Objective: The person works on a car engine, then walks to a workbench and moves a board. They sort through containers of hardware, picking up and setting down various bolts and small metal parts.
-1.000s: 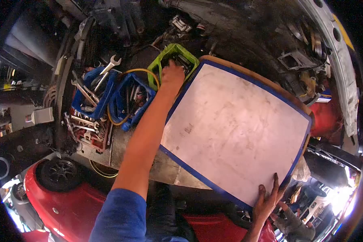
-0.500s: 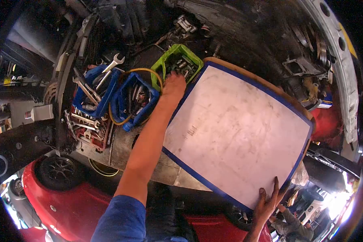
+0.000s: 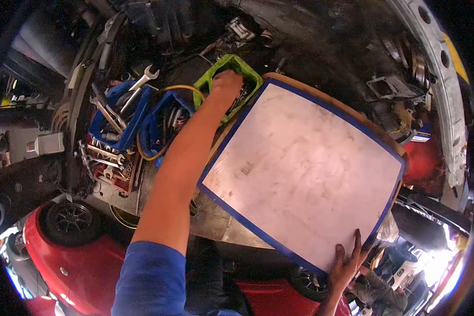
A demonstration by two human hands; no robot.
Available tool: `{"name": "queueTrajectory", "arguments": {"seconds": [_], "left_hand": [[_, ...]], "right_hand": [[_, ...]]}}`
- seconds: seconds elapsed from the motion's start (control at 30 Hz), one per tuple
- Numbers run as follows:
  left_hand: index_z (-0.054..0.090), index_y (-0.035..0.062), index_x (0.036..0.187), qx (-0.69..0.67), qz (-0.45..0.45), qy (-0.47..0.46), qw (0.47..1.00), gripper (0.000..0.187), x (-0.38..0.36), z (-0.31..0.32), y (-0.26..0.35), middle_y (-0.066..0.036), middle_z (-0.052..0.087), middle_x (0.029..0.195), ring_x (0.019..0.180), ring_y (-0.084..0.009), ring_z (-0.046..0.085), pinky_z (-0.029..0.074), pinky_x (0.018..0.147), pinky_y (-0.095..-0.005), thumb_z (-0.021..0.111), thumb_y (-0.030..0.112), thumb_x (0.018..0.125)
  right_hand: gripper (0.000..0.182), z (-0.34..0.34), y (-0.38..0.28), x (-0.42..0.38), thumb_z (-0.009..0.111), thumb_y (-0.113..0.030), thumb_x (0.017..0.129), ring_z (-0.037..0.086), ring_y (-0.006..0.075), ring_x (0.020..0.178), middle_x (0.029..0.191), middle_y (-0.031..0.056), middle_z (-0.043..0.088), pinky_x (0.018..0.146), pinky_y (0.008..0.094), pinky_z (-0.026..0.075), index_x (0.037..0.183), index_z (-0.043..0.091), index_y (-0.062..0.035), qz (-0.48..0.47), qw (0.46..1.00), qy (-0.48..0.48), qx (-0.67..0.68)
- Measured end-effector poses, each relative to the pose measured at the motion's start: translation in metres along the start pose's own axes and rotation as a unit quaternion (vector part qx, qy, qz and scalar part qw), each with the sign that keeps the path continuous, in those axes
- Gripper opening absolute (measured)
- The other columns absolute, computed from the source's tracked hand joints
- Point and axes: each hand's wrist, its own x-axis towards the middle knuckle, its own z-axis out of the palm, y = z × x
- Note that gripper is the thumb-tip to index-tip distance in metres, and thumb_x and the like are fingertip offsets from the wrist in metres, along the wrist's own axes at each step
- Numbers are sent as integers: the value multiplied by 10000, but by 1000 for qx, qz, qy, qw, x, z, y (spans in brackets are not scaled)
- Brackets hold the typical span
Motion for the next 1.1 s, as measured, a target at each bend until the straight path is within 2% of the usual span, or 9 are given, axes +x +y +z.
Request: {"name": "queueTrajectory", "arguments": {"seconds": [0.07, 0.17, 0.23, 0.4, 0.57, 0.6, 0.73, 0.87, 1.1], "left_hand": [[607, 91, 1286, 53, 3, -69, 996, 355, -9, -6, -4, -223, 606, 1234, 1136, -366, 591, 557, 849, -472, 537, 192, 953], [577, 17, 1281, 152, 17, 79, 985, 422, -40, 23, 0, -252, 558, 1296, 1108, -370, 607, 560, 847, -445, 548, 275, 947], [534, -26, 1299, 96, -28, 127, 987, 490, -30, 71, -5, -258, 551, 1279, 1067, -381, 617, 567, 817, -431, 556, 298, 931], [450, -82, 1346, -3, -54, 107, 993, 591, -38, 65, -5, -228, 543, 1193, 978, -378, 624, 580, 741, -425, 570, 285, 898], [684, -12, 1111, 41, -51, 106, 992, 365, -57, 32, 9, -198, 551, 1198, 915, -332, 629, 590, 686, -425, 573, 252, 884], [751, 22, 923, 62, -44, 195, 978, 249, -67, 35, 13, -186, 562, 1232, 895, -280, 625, 590, 587, -408, 608, 203, 831], [757, 34, 874, 126, -35, 182, 975, 224, -59, 38, 11, -175, 587, 1192, 890, -230, 599, 558, 455, -370, 652, 175, 737], [751, 27, 871, 125, -29, 203, 971, 212, -64, 34, 10, -143, 588, 1074, 864, -227, 589, 564, 469, -347, 647, 164, 748], [730, -3, 890, 25, -55, 197, 979, 198, -66, 29, 14, -124, 565, 1073, 949, -235, 591, 602, 600, -354, 620, 136, 803]], "right_hand": [[552, 0, 0, 0, 629, -132, 869, 224, 400, 1440, 1550, 231, 249, 1159, 484, 216, 1405, 498, -124, 6, 1000, -4, -3], [555, -1, -5, 1, 634, -130, 868, 228, 398, 1440, 1551, 229, 249, 1159, 477, 218, 1406, 497, -126, 16, 1000, -6, 7], [557, -1, -5, 1, 635, -130, 867, 227, 398, 1441, 1551, 232, 246, 1160, 475, 220, 1407, 497, -130, 17, 1000, -9, 9], [557, -1, -1, 0, 636, -130, 868, 225, 407, 1439, 1553, 233, 242, 1160, 479, 221, 1407, 498, -139, 14, 1000, -6, 6], [553, -1, -9, 1, 636, -144, 874, 213, 407, 1443, 1547, 241, 247, 1157, 489, 224, 1409, 496, -141, 17, 1000, -6, -4], [553, 0, -8, 0, 637, -152, 875, 210, 404, 1445, 1548, 240, 246, 1158, 490, 222, 1409, 495, -140, 18, 1000, -5, -1], [551, 1, -7, -2, 638, -188, 881, 218, 398, 1442, 1543, 240, 255, 1157, 489, 221, 1410, 493, -133, 27, 1000, -2, -1], [550, 3, 0, -1, 638, -213, 890, 266, 393, 1415, 1517, 243, 296, 1151, 481, 231, 1411, 489, -122, 1, 1000, -5, 4], [543, 3, 3, -4, 629, -185, 896, 329, 389, 1373, 1475, 242, 357, 1138, 477, 246, 1412, 482, -106, -9, 1000, -4, 6]]}}
